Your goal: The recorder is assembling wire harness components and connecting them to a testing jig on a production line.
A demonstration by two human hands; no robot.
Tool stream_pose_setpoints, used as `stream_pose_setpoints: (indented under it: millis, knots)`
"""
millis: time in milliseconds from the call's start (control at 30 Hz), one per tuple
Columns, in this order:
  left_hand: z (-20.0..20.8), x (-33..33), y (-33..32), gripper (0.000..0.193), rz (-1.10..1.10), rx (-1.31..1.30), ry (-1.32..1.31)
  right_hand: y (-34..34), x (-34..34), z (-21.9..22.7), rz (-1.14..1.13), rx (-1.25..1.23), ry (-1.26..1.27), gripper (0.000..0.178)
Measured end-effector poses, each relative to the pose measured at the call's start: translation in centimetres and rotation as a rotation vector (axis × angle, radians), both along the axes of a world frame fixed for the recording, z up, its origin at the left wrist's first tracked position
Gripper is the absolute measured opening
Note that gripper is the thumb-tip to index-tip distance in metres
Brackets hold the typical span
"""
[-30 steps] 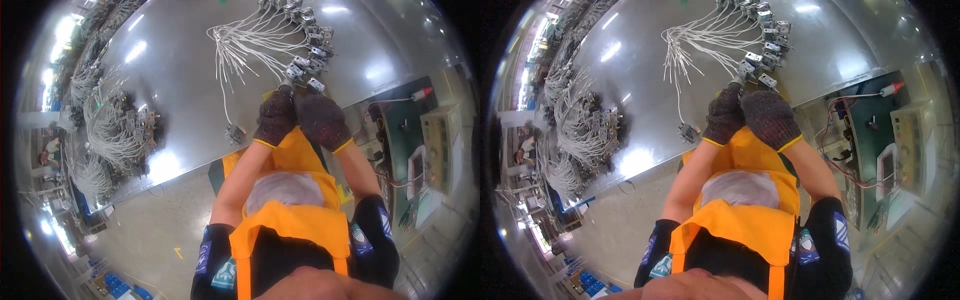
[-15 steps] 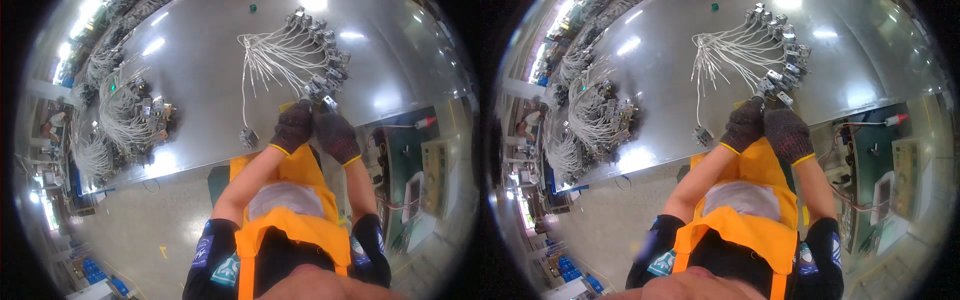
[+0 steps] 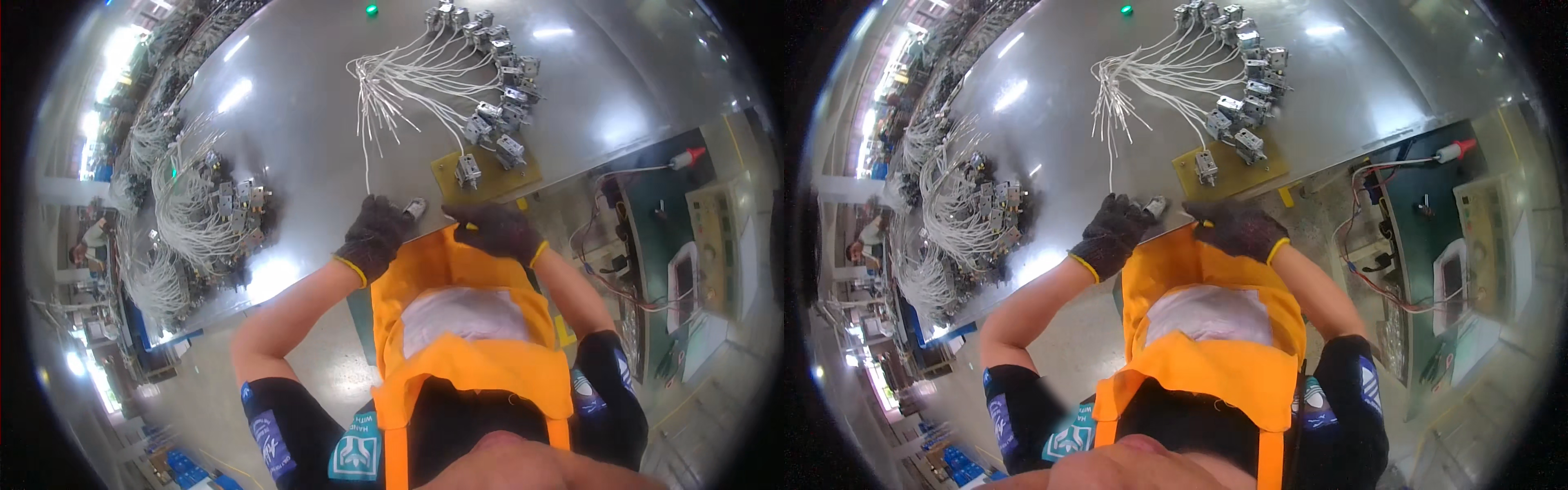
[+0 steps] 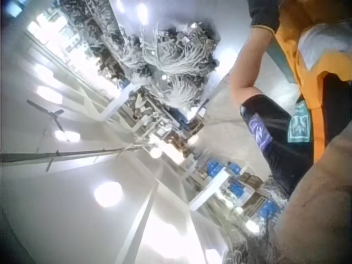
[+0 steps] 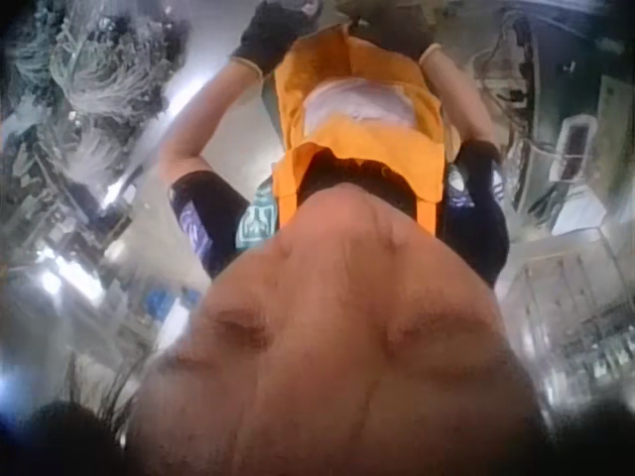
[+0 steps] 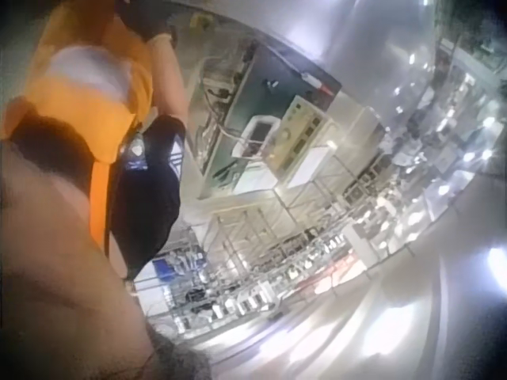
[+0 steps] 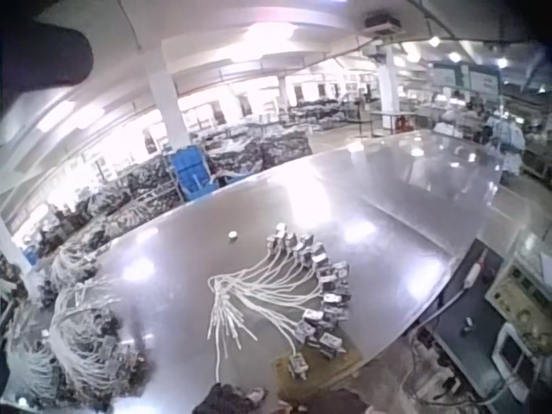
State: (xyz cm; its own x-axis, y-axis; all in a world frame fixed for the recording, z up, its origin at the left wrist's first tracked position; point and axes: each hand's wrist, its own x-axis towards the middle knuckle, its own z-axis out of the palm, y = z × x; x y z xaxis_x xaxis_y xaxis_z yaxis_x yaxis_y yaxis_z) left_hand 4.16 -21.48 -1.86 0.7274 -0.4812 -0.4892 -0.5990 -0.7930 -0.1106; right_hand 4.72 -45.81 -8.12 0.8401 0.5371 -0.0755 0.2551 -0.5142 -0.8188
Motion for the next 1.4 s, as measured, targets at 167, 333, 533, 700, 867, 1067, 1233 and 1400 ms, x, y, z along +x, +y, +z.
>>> stream_pose_setpoints:
  millis: [167,333,533,700,867,1067,1233,1400]
  knots:
    - [-1.2,0.5,4.8,0.063,-0.134,-0.218,-0.080,-0.6,2.4,0.7,-0.202,0.247,0.098,0.048]
    - [-2.9,0.8,1.4,0.065,0.009,-0.656,-0.152,-0.5,3.2,-0.9,-0.102,0.125,-0.008,0.046]
    - [-8.8,1.2,-8.4,0.067,0.382,-1.422,-0.533,0.0,3.2,-3.2,-0.225,0.266,-0.195,0.052]
    - [-8.4,2.1,-6.9,0.067,0.211,-1.156,-0.409,-0.9,3.4,-2.5,-0.129,0.237,-0.076,0.048]
    - [-7.1,2.6,-6.5,0.062,0.347,-1.227,-0.376,-2.1,4.2,1.1,-0.209,0.224,-0.161,0.046]
    - [-8.3,-1.0,-6.9,0.046,1.340,-2.236,0.220,-2.7,4.2,0.6,-0.157,0.107,-0.074,0.045]
    - [-6.5,1.4,-7.7,0.050,1.116,-2.178,0.096,-2.9,5.8,1.7,-0.189,0.218,0.041,0.041]
    - [-7.9,2.6,-9.2,0.047,0.797,-1.585,-0.215,-3.6,5.6,0.4,-0.179,0.121,-0.288,0.042]
